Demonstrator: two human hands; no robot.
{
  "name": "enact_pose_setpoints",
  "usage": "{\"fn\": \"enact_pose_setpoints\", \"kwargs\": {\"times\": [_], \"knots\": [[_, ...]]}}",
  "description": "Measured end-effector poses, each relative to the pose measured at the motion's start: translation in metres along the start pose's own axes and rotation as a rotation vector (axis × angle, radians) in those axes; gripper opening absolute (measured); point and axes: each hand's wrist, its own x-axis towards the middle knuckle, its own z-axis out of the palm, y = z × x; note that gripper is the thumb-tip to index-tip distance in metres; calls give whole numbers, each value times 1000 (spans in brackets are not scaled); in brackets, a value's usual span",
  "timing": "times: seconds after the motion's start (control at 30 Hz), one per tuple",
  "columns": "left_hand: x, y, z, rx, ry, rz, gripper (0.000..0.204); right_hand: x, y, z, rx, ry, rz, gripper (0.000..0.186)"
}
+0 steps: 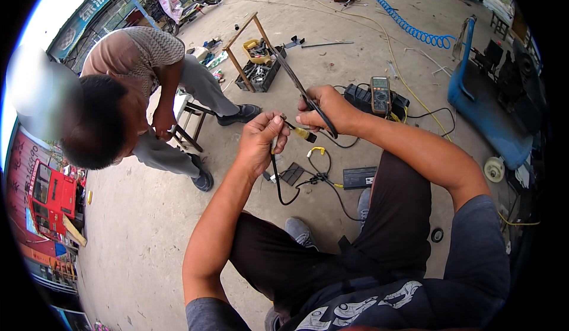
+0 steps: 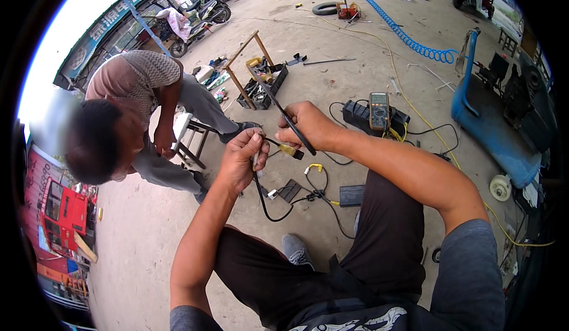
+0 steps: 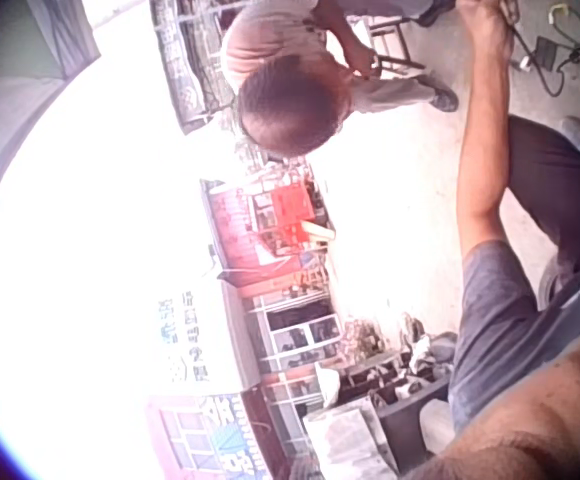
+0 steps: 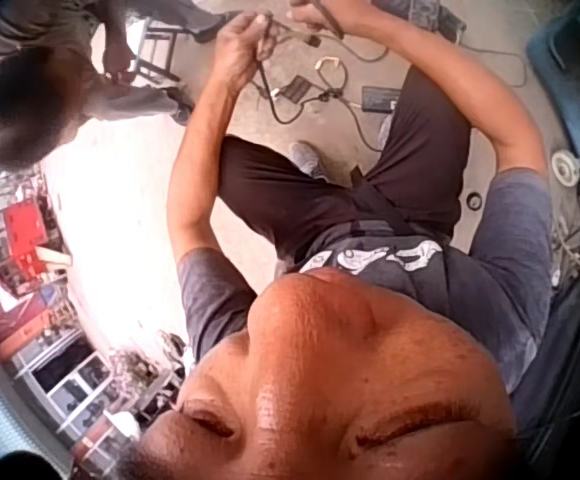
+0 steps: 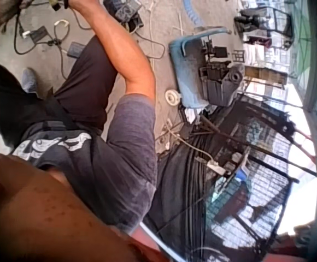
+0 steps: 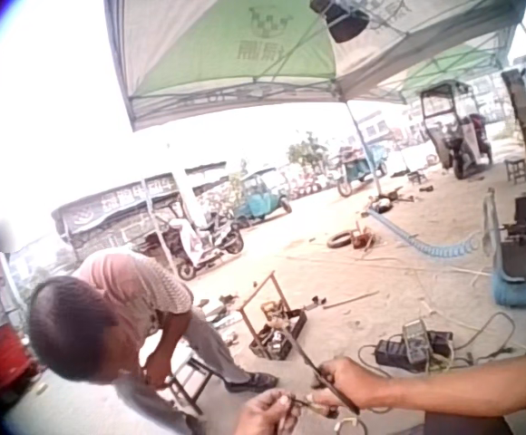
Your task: The person strips the insulation from a black cable using a knife, then uses a multimeter to test the exposed wires. They continue to strip and prepare the cable ends for connection.
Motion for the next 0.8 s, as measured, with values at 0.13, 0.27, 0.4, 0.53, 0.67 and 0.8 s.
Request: {"fn": "enact_pose_setpoints", "kwargs": {"times": [0.13, 0.27, 0.4, 0.53, 0.67, 0.8], "knots": [[-1, 3, 2, -52, 15, 50, 17, 4, 11, -10, -97, -20, 27, 32], [-2, 6, -1, -99, 5, 87, 16, 2, 15, -15, -86, -114, 53, 34], [-3, 9, -4, -161, -61, 116, 18, 2, 20, -11, -61, -222, 90, 36], [-4, 9, -6, -253, -101, 139, 19, 0, 8, -8, -208, -273, 157, 36], [-6, 13, -5, -255, -92, 145, 20, -1, 5, -8, -192, -280, 151, 35], [-4, 11, -11, -98, -26, 242, 22, -5, 0, -8, -110, -218, 145, 32]]}}
